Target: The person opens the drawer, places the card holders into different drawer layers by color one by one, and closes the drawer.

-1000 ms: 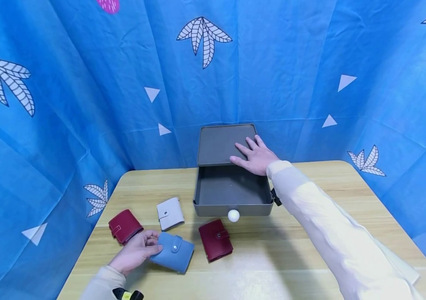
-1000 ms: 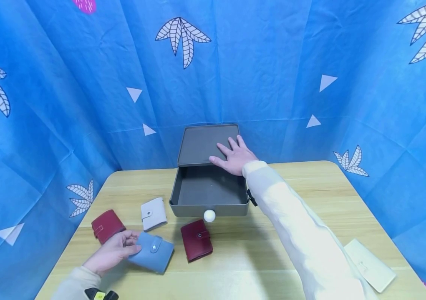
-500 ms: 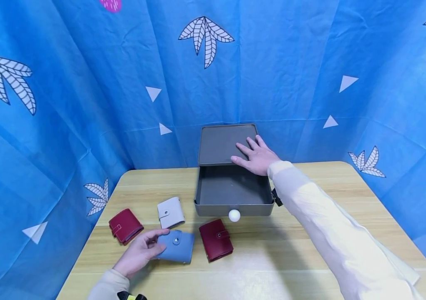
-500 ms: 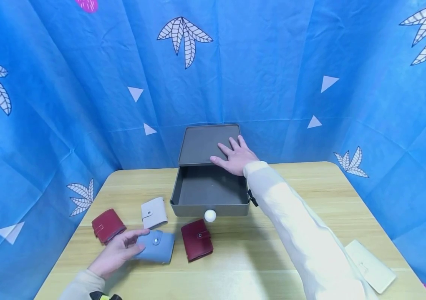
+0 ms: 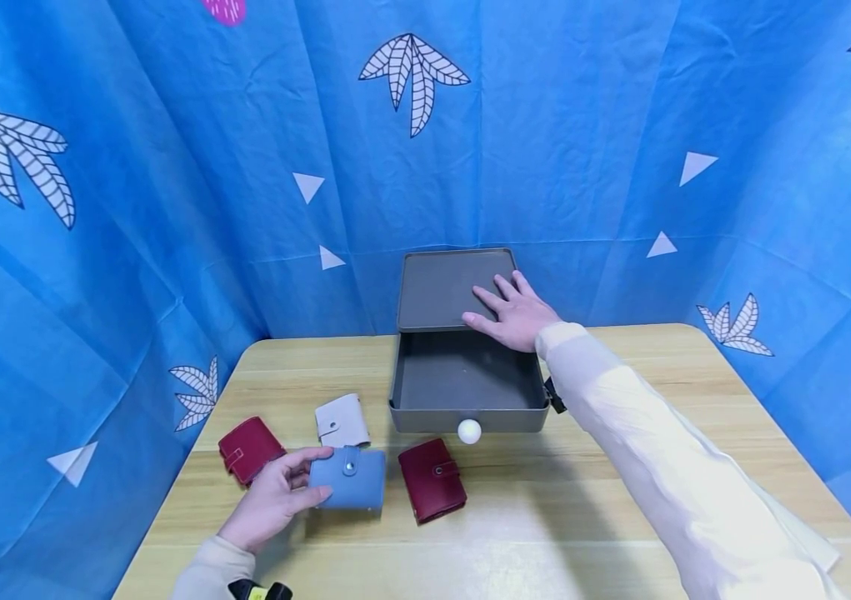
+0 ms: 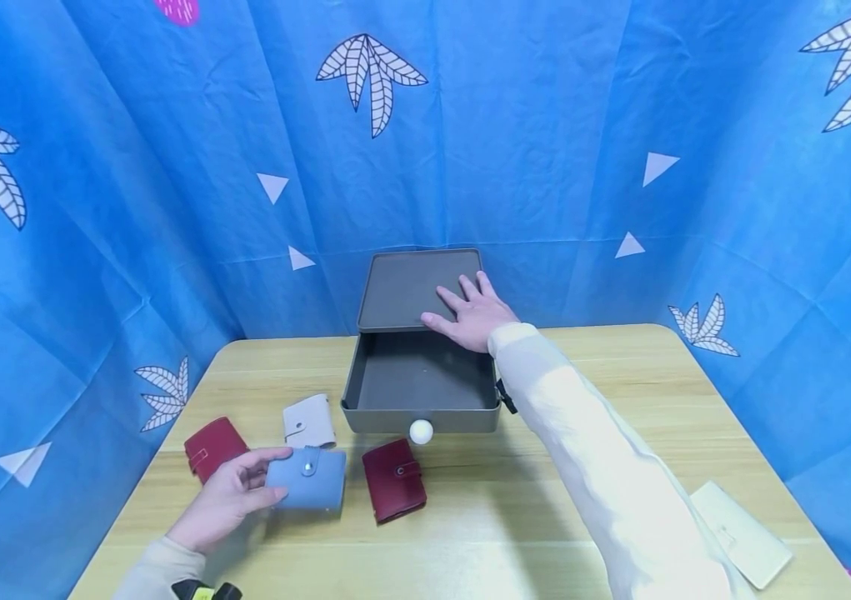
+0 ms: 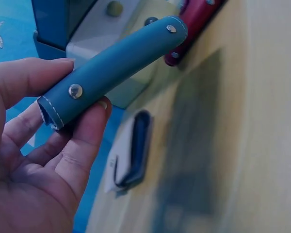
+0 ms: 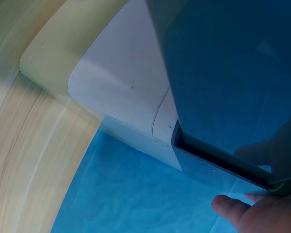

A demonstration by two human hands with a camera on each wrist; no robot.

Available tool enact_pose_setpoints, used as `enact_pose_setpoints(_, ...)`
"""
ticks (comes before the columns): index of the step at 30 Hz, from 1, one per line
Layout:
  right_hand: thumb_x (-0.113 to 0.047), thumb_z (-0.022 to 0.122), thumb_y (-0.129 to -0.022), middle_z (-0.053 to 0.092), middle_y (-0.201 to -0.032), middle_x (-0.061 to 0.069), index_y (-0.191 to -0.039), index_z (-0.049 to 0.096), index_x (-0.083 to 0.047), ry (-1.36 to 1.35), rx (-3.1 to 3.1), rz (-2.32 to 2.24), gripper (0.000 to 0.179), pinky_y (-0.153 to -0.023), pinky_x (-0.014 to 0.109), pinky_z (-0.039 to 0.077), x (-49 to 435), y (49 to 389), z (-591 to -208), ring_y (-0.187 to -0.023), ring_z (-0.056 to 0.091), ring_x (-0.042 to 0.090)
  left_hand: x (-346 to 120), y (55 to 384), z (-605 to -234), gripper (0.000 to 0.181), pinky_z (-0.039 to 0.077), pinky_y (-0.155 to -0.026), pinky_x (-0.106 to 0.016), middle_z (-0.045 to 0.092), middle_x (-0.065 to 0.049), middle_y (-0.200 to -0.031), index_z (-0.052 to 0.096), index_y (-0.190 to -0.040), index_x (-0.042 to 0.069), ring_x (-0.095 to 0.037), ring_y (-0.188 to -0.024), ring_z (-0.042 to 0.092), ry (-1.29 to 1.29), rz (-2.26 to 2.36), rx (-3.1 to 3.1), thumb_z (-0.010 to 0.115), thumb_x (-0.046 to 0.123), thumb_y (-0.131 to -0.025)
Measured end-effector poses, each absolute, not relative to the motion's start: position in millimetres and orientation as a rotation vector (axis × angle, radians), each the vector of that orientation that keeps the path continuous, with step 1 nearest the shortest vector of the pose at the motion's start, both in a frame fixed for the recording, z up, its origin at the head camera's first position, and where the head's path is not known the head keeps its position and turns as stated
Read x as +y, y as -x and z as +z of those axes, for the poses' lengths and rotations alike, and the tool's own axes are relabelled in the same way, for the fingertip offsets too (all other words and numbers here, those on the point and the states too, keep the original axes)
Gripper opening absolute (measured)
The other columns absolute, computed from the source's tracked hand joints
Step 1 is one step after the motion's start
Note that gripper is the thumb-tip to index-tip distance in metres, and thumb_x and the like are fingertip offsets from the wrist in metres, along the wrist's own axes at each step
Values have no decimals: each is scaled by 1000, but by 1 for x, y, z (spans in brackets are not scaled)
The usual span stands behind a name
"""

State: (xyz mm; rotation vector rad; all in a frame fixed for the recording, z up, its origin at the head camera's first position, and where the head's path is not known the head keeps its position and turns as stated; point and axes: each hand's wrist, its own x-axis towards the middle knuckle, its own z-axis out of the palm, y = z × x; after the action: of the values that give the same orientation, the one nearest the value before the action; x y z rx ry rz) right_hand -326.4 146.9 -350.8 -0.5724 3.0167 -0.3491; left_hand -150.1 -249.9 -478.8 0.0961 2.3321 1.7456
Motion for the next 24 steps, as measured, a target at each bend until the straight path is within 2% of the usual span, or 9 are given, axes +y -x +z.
enact_pose_setpoints(7,-80,22,-87,10,-160,14,-154,21,-28,563,3020,-342,85,-115,54,10,148,327,-352,-144,-7,40,-248,152,-460,59,56,-76,-30,57,-22,-115,52,-135,2,-25,-97,61,-108,1838,2327,76,10,-82)
enact_pose_setpoints(18,-80,21,-86,7,-160,13,-154,18,-28,557,3006,-337,86,-114,56,9,147,327,-352,-144,-9,39,-246,157,-427,58,56,-75,-31,58,-17,-117,51,-136,6,-24,-95,61,-151,1887,2427,75,16,-84)
enact_pose_setpoints(24,-80,22,-87,7,-160,13,-154,19,-28,553,3006,-339,85,-115,55,10,147,327,-351,-144,-9,39,-243,161,-408,57,55,-74,-27,58,-14,-117,50,-137,5,-19,-97,61,-194,1947,2460,74,14,-86)
